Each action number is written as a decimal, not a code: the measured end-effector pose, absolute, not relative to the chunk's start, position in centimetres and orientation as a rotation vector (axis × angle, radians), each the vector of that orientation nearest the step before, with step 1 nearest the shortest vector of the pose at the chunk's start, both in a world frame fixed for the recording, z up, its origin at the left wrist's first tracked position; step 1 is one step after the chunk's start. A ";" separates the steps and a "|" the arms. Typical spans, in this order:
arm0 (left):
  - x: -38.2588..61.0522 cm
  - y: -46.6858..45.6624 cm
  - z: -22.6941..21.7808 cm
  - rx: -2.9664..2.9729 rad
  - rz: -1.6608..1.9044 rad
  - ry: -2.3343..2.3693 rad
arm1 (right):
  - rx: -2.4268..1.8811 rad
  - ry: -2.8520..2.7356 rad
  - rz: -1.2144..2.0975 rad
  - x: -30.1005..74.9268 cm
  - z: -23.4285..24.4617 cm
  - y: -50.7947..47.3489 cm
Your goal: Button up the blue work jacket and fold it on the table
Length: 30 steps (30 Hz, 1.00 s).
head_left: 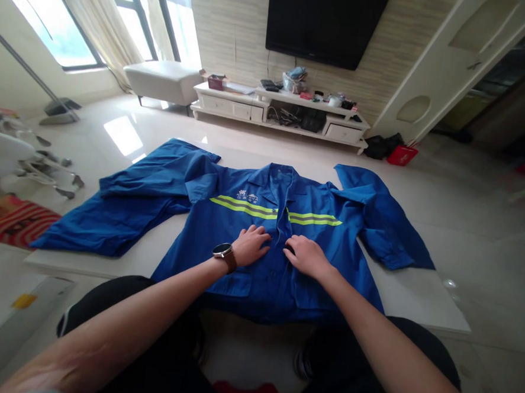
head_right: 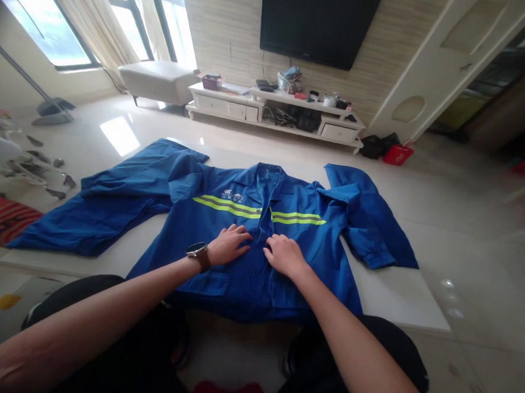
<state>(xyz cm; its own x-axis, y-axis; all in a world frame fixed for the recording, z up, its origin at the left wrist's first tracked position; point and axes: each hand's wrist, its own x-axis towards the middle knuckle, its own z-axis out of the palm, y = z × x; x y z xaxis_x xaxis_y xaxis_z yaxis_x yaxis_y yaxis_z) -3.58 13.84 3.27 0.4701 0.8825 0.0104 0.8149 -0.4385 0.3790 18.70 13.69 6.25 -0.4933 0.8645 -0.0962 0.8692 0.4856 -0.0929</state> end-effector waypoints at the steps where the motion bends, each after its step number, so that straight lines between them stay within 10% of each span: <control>1: -3.3 13.8 2.9 2.370 0.324 1.438 | 1.607 2.679 -0.221 18.6 5.7 13.8; 23: -5.0 17.9 7.2 2.306 0.302 1.364 | 1.740 2.783 -0.192 17.2 2.1 14.2; 30: -23.9 19.8 9.7 1.582 -0.175 2.441 | 1.682 2.743 -0.146 16.8 2.8 13.4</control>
<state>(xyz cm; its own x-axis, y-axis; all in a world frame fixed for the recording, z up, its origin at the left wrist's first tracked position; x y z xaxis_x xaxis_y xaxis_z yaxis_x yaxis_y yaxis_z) -23.89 19.75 9.70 -0.3921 0.8844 -0.2533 0.9114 0.4108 0.0234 16.77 13.42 2.80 -0.4523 0.8916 0.0206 0.8844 0.4513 -0.1190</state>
